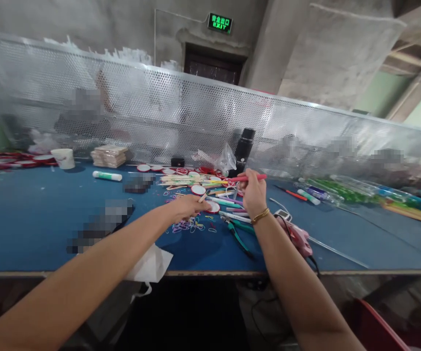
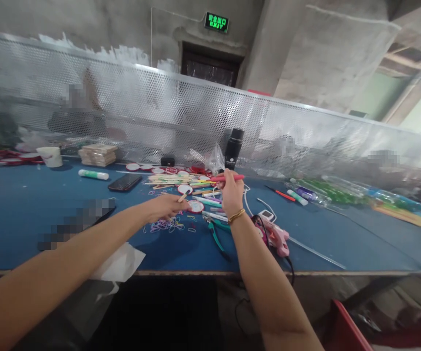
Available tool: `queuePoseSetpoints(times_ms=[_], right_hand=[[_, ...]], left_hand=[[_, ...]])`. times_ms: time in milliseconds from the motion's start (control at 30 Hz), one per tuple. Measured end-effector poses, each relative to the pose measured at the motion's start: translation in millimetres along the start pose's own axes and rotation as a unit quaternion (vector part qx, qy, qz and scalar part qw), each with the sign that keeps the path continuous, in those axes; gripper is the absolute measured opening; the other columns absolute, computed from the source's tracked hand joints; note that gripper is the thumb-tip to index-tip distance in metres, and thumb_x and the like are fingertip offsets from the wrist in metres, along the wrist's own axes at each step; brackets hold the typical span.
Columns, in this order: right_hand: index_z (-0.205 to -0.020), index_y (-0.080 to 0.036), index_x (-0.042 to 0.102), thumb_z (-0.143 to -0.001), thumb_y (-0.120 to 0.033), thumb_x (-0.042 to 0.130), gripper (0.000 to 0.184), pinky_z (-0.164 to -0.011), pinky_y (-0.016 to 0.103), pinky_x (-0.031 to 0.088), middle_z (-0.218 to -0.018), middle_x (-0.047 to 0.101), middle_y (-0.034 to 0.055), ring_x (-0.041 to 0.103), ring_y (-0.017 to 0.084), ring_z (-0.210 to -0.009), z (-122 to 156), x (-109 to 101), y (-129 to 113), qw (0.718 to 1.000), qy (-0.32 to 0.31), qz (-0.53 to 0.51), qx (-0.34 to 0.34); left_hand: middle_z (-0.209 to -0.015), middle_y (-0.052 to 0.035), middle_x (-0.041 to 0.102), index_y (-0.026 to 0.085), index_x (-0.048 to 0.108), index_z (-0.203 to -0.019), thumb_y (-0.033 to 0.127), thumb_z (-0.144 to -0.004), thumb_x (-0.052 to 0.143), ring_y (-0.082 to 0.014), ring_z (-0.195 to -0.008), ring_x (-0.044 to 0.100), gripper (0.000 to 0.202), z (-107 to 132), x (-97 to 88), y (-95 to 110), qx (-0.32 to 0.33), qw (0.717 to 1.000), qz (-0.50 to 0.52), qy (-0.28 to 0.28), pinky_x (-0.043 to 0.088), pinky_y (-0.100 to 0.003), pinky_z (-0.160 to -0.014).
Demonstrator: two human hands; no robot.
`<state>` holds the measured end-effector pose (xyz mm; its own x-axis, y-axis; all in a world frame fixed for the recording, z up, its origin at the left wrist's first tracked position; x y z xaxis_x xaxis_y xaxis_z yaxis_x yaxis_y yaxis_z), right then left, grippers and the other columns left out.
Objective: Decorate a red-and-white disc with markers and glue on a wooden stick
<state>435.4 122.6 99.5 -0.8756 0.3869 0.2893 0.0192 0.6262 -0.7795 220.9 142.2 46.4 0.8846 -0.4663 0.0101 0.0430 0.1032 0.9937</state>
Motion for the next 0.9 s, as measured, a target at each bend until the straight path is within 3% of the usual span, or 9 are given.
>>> queuePoseSetpoints(times_ms=[100, 233, 367, 433, 600, 733, 900], right_hand=[[-0.067, -0.019, 0.059, -0.085, -0.051, 0.056, 0.037, -0.039, 0.021, 0.03, -0.045, 0.043, -0.0069, 0.037, 0.007, -0.039, 10.6, 12.7, 1.4, 1.0, -0.028, 0.008, -0.004], [-0.085, -0.019, 0.068, -0.086, -0.049, 0.056, 0.032, -0.049, 0.024, 0.044, -0.06, 0.059, -0.0023, 0.052, 0.01, -0.049, 22.3, 23.0, -2.5, 0.998, -0.061, 0.003, -0.014], [-0.092, -0.021, 0.068, -0.084, -0.039, 0.06, 0.022, -0.064, 0.029, 0.051, -0.073, 0.066, 0.0006, 0.061, 0.014, -0.063, 41.4, 40.6, -9.7, 0.987, -0.131, 0.075, -0.059], [-0.089, -0.021, 0.065, -0.085, -0.034, 0.058, 0.015, -0.065, 0.03, 0.051, -0.072, 0.064, 0.0005, 0.061, 0.015, -0.064, 50.9, 46.7, -11.3, 0.977, -0.142, 0.134, -0.084], [-0.079, -0.022, 0.053, -0.082, -0.025, 0.057, 0.005, -0.065, 0.028, 0.047, -0.073, 0.06, -0.0002, 0.057, 0.014, -0.066, 63.5, 51.1, -17.0, 0.953, -0.117, 0.229, -0.162], [-0.073, -0.023, 0.052, -0.083, -0.024, 0.056, 0.011, -0.067, 0.029, 0.045, -0.072, 0.058, 0.0, 0.056, 0.015, -0.07, 65.9, 52.3, -21.4, 0.934, -0.104, 0.268, -0.213], [-0.072, -0.022, 0.051, -0.083, -0.022, 0.056, 0.012, -0.063, 0.029, 0.043, -0.068, 0.059, -0.0018, 0.056, 0.015, -0.065, 66.5, 53.7, -18.0, 0.931, -0.121, 0.265, -0.221]], left_hand=[[-0.046, 0.006, 0.038, 0.018, 0.064, -0.076, 0.023, -0.068, 0.081, -0.0063, -0.038, 0.025, 0.019, 3.5, 6.8, -4.7, -0.042, 0.996, -0.079, -0.031, 0.008, -0.022, -0.04], [-0.05, 0.0072, 0.035, 0.019, 0.054, -0.077, 0.018, -0.083, 0.063, -0.005, -0.038, 0.027, 0.01, 1.4, 1.4, 0.3, -0.051, 0.999, 0.019, -0.002, 0.012, -0.018, -0.04], [-0.069, -0.0012, 0.057, 0.016, 0.056, -0.081, 0.011, -0.089, 0.051, -0.0082, -0.055, 0.055, 0.011, -2.8, -0.7, 3.6, -0.028, 0.994, 0.108, 0.0, 0.039, -0.018, -0.05], [-0.081, -0.0046, 0.063, 0.015, 0.062, -0.085, 0.013, -0.089, 0.054, -0.0094, -0.064, 0.06, 0.009, -5.9, -3.4, 2.7, -0.011, 0.994, 0.111, 0.002, 0.044, -0.019, -0.055], [-0.071, -0.0028, 0.06, 0.016, 0.072, -0.092, 0.022, -0.084, 0.065, -0.0062, -0.051, 0.045, 0.012, -13.9, -13.7, 1.7, 0.042, 0.998, 0.049, 0.019, 0.027, -0.017, -0.042], [-0.07, -0.0042, 0.064, 0.015, 0.073, -0.085, 0.025, -0.074, 0.074, -0.009, -0.054, 0.053, 0.015, -12.3, -11.4, 4.6, 0.062, 0.998, 0.01, 0.017, 0.026, -0.018, -0.044], [-0.069, -0.0049, 0.067, 0.013, 0.068, -0.069, 0.025, -0.071, 0.072, -0.0094, -0.055, 0.054, 0.012, -4.4, -3.3, 9.6, 0.078, 0.995, -0.064, 0.019, 0.028, -0.02, -0.046]])
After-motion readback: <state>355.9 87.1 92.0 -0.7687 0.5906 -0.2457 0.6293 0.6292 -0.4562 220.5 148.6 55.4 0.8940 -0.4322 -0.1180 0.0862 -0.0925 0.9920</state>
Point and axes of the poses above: each hand's wrist, its own z-axis away from the middle knuckle, its own x-axis out of the palm, y = z × x, the point moved 6 cm from there along -z, towards the middle knuckle
